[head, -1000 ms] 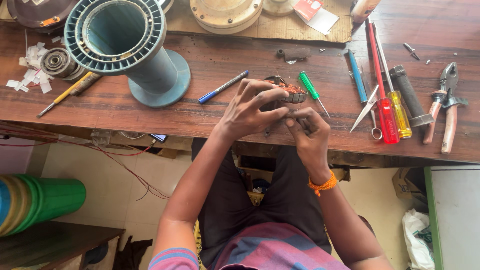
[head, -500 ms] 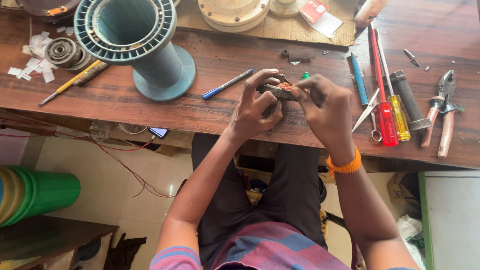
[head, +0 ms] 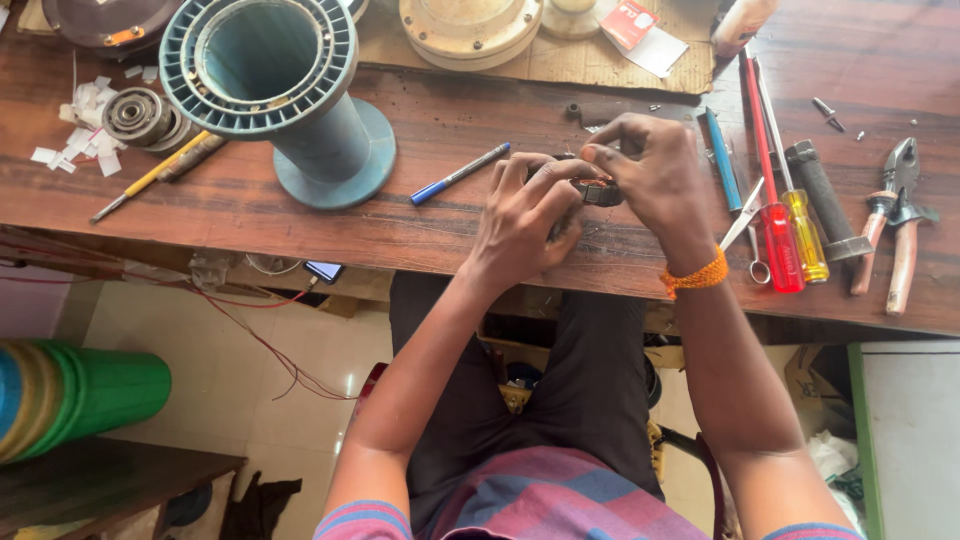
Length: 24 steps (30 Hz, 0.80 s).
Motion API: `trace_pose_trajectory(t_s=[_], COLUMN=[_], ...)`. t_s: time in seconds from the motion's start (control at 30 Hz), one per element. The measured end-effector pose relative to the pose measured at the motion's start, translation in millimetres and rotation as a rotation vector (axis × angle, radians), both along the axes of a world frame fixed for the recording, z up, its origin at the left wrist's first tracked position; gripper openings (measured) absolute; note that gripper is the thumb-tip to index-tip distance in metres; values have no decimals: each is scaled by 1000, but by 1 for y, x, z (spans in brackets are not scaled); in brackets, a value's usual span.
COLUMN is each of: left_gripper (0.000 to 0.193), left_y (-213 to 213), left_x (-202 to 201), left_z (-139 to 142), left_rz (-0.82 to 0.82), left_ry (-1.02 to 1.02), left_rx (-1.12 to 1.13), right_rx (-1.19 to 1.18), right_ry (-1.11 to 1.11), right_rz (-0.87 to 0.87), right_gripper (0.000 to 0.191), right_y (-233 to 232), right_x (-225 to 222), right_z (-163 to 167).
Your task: The person sits at a workbench repairing an electric motor armature with copper windings. They hold the armature, work on the windings and slots by hand, use a screwdriver on it, pick up a marker and mark the armature, then resume adjusting the windings and components by hand.
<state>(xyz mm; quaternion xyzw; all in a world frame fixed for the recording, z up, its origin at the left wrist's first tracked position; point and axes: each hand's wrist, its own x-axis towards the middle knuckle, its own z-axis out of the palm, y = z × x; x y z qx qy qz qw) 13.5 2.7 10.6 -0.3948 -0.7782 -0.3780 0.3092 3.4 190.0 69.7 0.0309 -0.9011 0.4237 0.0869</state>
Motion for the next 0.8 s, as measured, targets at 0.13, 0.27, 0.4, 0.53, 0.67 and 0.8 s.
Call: trace_pose_trajectory(t_s=[0.13,0.27,0.4,0.53,0.67,0.8], left_gripper=[38,38,44,45,38,37], left_y=[-9,-16,-18,-17,-19,-20], left_x=[-10,-19,-32,-44,-51,-47], left_z=[11,24,36,41,43,41], left_rz=[-134,-217,-287,-356,-375,-420], left_ry=[-127,-245,-318,-277,-358,-231], left_rx=[4,-76,-173,-231,-342,-220], right_rx=[-127,-207,-143,-36,-11,-335], right_ry=[-21,13,1,105,253,258], right_rz=[-17,22,-22,-62,-35,30], right_gripper=[13,11,10,8,10,8], right_y=[20,25,12,-4,-13,-17], right_x=[18,47,65,74,77,77], right_z=[-2,2,1,-14,-38,-66])
